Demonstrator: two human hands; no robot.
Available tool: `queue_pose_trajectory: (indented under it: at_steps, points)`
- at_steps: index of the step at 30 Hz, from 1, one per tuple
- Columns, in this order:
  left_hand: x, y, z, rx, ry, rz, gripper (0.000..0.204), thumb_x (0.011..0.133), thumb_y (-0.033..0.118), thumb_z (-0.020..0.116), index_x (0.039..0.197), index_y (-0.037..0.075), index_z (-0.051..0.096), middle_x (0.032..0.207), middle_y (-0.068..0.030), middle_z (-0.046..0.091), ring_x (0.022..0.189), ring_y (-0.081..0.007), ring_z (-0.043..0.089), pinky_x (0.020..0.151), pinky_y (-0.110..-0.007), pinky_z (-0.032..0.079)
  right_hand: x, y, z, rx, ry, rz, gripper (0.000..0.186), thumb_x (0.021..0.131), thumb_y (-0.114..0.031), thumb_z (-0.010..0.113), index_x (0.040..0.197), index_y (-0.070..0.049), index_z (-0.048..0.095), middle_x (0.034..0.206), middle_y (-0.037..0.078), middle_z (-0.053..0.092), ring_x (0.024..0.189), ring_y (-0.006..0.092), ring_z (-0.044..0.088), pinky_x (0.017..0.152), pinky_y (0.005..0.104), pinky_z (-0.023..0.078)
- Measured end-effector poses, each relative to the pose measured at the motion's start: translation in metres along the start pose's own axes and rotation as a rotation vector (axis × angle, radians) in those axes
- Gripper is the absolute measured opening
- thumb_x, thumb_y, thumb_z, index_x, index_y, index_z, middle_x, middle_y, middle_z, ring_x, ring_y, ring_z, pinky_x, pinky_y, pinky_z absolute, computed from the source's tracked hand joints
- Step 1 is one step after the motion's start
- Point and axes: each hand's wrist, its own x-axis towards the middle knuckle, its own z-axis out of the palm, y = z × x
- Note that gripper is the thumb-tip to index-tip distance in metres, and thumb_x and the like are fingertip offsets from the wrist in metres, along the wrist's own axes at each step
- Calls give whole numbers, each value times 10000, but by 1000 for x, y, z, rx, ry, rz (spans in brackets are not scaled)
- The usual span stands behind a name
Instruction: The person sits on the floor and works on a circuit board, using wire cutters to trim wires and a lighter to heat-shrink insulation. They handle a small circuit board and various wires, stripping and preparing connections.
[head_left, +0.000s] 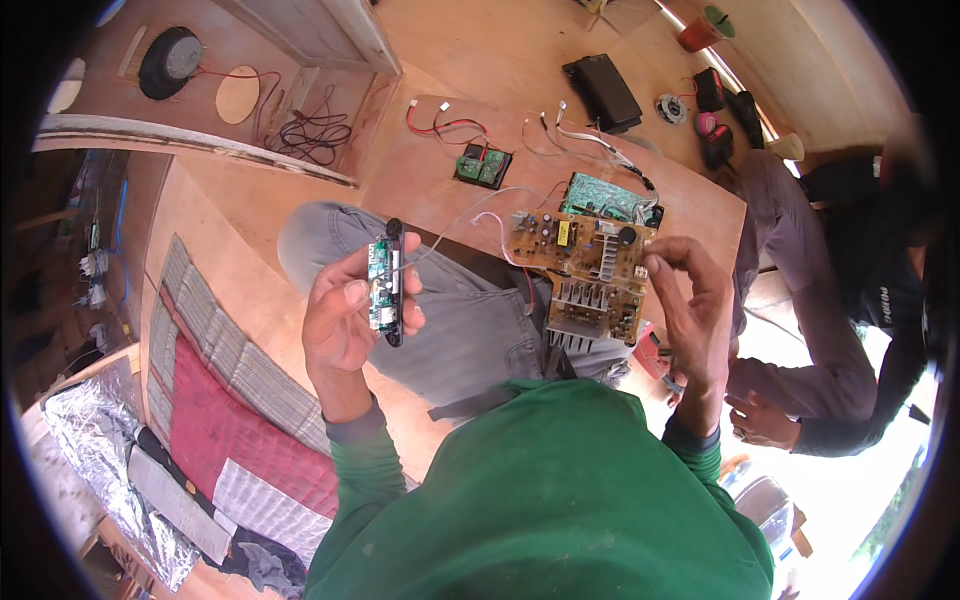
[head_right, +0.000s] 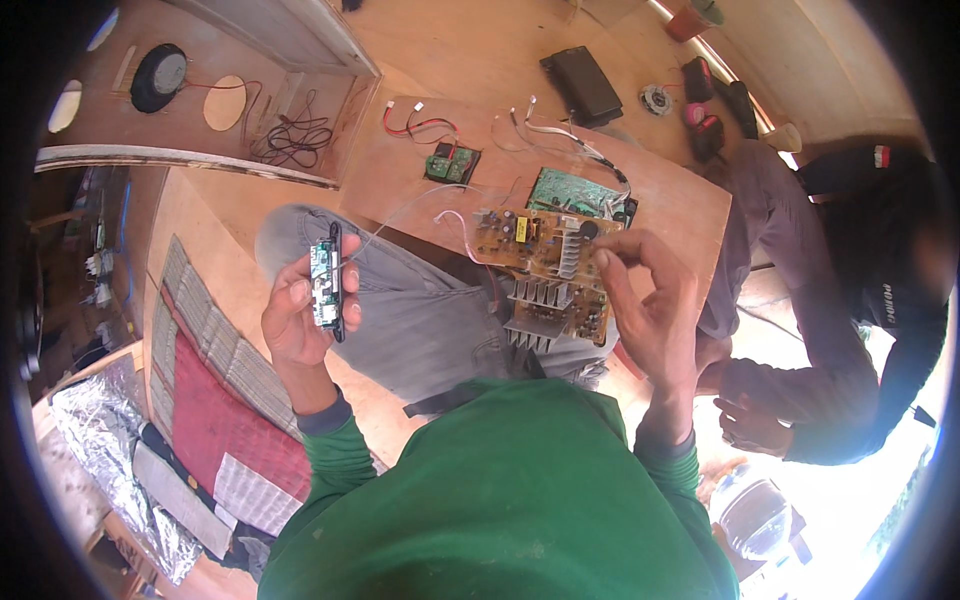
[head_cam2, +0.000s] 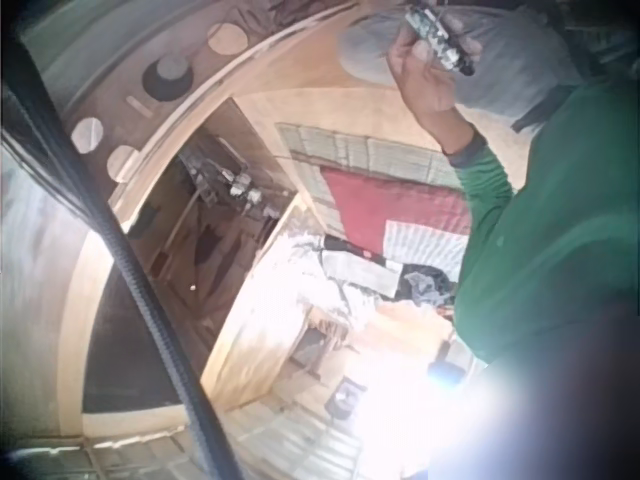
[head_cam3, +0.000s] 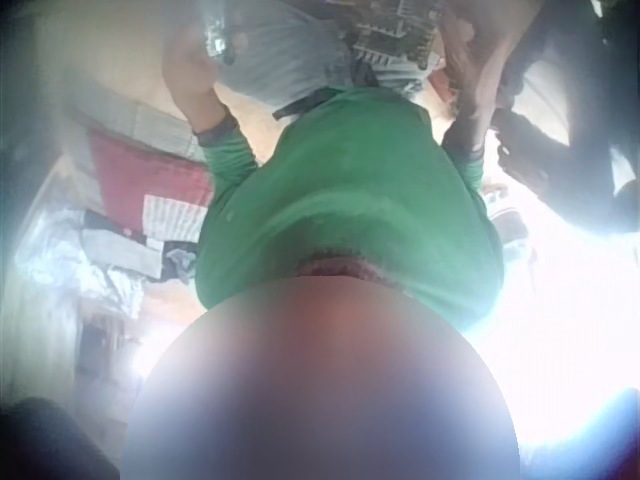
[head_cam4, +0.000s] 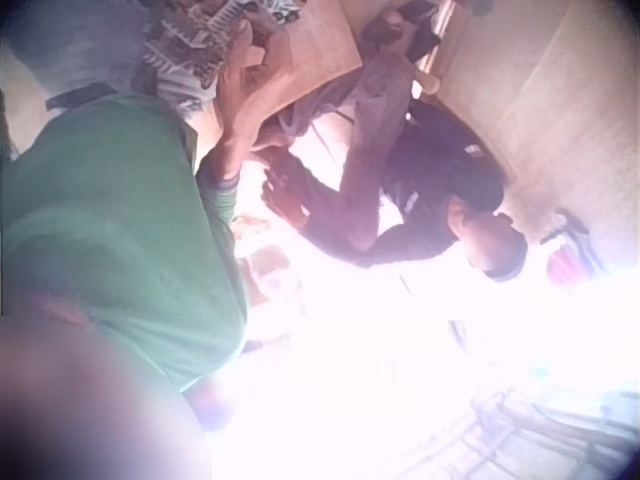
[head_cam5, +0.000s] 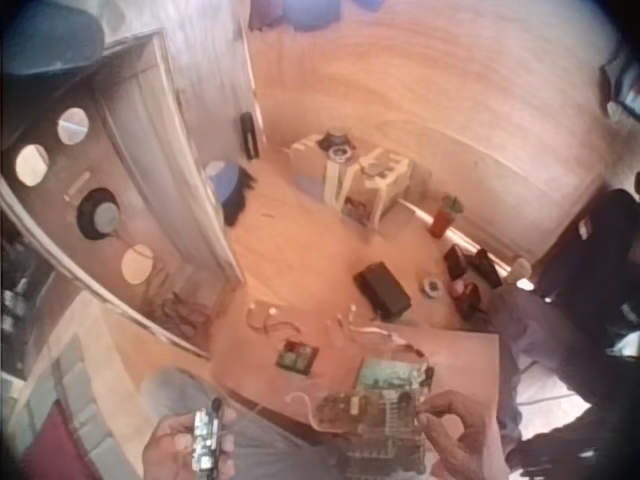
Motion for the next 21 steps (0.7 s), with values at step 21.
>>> queue_pose_trajectory:
  at_steps: [21]
  points:
    - [-16, -51, -37, -266, 23, -2, 756, 944, 237, 731, 1492, -197, 441, 1169, -287, 696, 905, -361, 792, 773, -441, 697, -2, -23, 28, -117, -1, -81, 287, 976, 6, 702, 1263, 21, 692, 903, 84, 736, 735, 151, 637, 718, 316, 529]
